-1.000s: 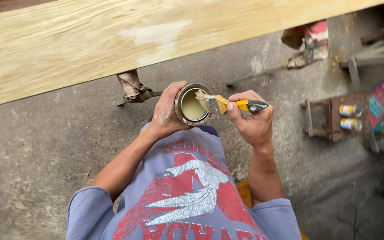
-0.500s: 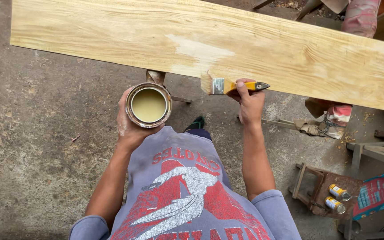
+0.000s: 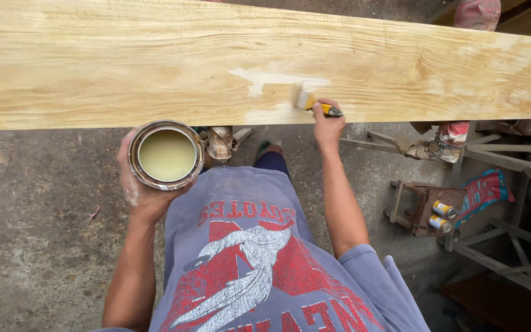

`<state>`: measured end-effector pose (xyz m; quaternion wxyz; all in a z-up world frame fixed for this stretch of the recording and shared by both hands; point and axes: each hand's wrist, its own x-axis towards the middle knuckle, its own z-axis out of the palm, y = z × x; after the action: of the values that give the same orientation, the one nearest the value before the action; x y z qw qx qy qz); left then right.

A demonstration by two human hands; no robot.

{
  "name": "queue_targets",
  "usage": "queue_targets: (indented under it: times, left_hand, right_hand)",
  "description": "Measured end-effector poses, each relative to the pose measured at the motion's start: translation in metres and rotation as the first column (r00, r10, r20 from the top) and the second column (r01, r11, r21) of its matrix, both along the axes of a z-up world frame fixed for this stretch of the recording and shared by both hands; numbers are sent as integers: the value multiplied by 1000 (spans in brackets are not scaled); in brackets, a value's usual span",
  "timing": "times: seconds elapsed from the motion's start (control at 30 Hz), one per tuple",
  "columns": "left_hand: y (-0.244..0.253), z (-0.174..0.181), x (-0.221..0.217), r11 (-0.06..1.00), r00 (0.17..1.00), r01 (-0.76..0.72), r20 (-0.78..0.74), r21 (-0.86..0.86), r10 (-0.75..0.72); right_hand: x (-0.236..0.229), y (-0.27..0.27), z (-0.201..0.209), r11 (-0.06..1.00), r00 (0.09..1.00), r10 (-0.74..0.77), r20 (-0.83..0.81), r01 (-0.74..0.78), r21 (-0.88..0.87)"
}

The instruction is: The person applies a light-colored finish to a long wooden plank using a paintbrush. They repeatedly dip the brush into a can and spread the finish along the plank's surface, working from one end to the other.

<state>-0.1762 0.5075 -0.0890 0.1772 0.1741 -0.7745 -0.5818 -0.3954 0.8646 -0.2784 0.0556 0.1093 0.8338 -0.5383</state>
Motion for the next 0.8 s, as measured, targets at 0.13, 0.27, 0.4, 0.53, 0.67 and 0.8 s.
queue_targets:
  times: [0.13,0.27,0.4,0.53,0.67,0.8]
  left_hand:
    - [-35,1,-12,997,997,71,-6,-22,-71]
    - [-43,-2,-21,1000,999,26,46,3,-26]
    - [-40,-3,-26,999,997,-9,81,-49,13]
    - [-38,-2,-18,995,993,-69,96,67,62]
    - [-45,-8,-5,991,987,-111,128,81,100]
    - [-51,-11,-1,989,980,-131,160,72,118]
  right_hand:
    - [-16,24,22,934,985,-48,-166,103,343]
    - [14,-66,20,940,977,200,-72,-170,295]
    - [50,-181,17,891,855,452,-252,-422,166]
    - [22,-196,10,924,915,381,129,-380,-33]
    - [-35,-88,6,988,998,60,5,-60,144]
    - [-51,-52,16,955,989,-83,-118,113,274]
